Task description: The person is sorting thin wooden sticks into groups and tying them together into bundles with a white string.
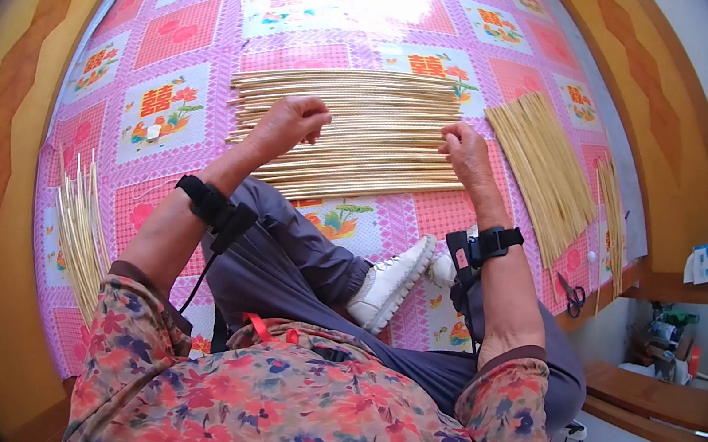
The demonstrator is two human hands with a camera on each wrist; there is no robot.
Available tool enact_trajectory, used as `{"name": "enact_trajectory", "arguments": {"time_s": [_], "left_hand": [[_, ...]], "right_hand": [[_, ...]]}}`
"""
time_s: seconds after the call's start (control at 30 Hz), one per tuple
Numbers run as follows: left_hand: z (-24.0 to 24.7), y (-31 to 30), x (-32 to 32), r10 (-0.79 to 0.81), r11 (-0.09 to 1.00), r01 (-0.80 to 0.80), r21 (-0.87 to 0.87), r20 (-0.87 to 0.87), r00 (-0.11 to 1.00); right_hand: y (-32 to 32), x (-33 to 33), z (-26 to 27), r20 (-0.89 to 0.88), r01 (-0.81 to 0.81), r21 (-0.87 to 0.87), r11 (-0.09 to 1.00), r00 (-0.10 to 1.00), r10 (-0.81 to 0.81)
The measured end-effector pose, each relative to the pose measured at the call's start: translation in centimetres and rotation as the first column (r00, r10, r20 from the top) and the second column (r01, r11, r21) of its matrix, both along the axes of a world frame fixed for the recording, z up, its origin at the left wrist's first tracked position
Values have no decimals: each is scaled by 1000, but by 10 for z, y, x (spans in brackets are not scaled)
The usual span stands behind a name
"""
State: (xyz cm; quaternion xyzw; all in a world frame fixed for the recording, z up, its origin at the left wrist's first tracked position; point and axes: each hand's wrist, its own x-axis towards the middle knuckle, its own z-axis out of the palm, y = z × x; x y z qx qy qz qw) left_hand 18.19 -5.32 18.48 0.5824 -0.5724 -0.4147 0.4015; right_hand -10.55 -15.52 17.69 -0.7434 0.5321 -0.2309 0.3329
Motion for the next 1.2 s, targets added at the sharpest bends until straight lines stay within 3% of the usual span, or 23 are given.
{"name": "enact_trajectory", "arguments": {"time_s": [0.03,0.1,0.13,0.17,0.2,0.23,0.3,0.4,0.43,0.5,0.53,0.57,0.63,0.7,0.73,0.8,0.93,1.0,1.03,1.1,1.13,1.2], "left_hand": [[9,-4,5,19,1000,-19,0,-219,976],[20,-4,6,43,999,-49,-14,-256,966],[29,2,16,69,997,-77,-24,-240,968],[33,0,11,102,994,-112,-6,-370,923],[43,0,9,145,987,-158,14,-484,863],[61,5,8,47,985,-131,-114,-553,832],[71,8,8,31,987,-111,-112,-549,835],[101,17,12,21,975,-153,-161,-622,783],[122,27,26,-29,952,-177,-250,-649,760],[131,32,37,-4,931,-230,-284,-637,771],[142,39,69,-52,841,-319,-437,-652,756],[140,39,74,-35,856,-306,-417,-636,771],[160,53,112,81,760,-491,-426,-688,722],[165,71,167,-12,689,-570,-448,-794,608],[164,80,202,-116,706,-551,-445,-840,530],[159,105,244,-68,653,-627,-424,-858,509],[124,149,291,60,579,-757,-302,-910,409],[100,166,306,210,541,-815,-207,-905,369],[85,173,315,206,543,-814,-205,-907,367],[55,184,328,390,490,-868,-76,-872,297],[45,188,326,385,494,-866,-76,-874,296],[26,198,321,533,437,-896,83,-826,184]], "right_hand": [[11,26,10,108,-66,-44,997,992,70],[20,41,14,270,-138,87,987,956,110],[26,63,14,320,-281,174,944,923,216],[35,71,12,360,-390,263,882,888,286],[58,95,10,417,-471,158,868,828,374],[83,123,12,459,-544,43,838,756,467],[96,139,18,527,-560,60,826,721,450],[105,180,23,861,-656,134,743,448,241],[112,190,50,817,-649,116,752,493,299],[116,196,58,869,-659,46,751,396,295],[119,204,65,867,-680,42,732,388,311],[115,198,71,835,-692,71,718,435,337],[112,193,89,775,-676,74,733,502,384],[97,182,97,702,-688,60,724,545,459],[91,176,104,656,-674,68,735,585,476],[80,160,121,574,-666,108,738,648,501],[59,128,133,349,-633,80,770,741,573],[50,110,137,187,-546,105,831,832,522],[45,101,137,182,-542,105,834,835,520],[34,81,130,10,-408,157,900,911,411],[29,70,127,-51,-376,135,916,921,386],[23,47,123,-107,-318,125,940,937,331]]}}
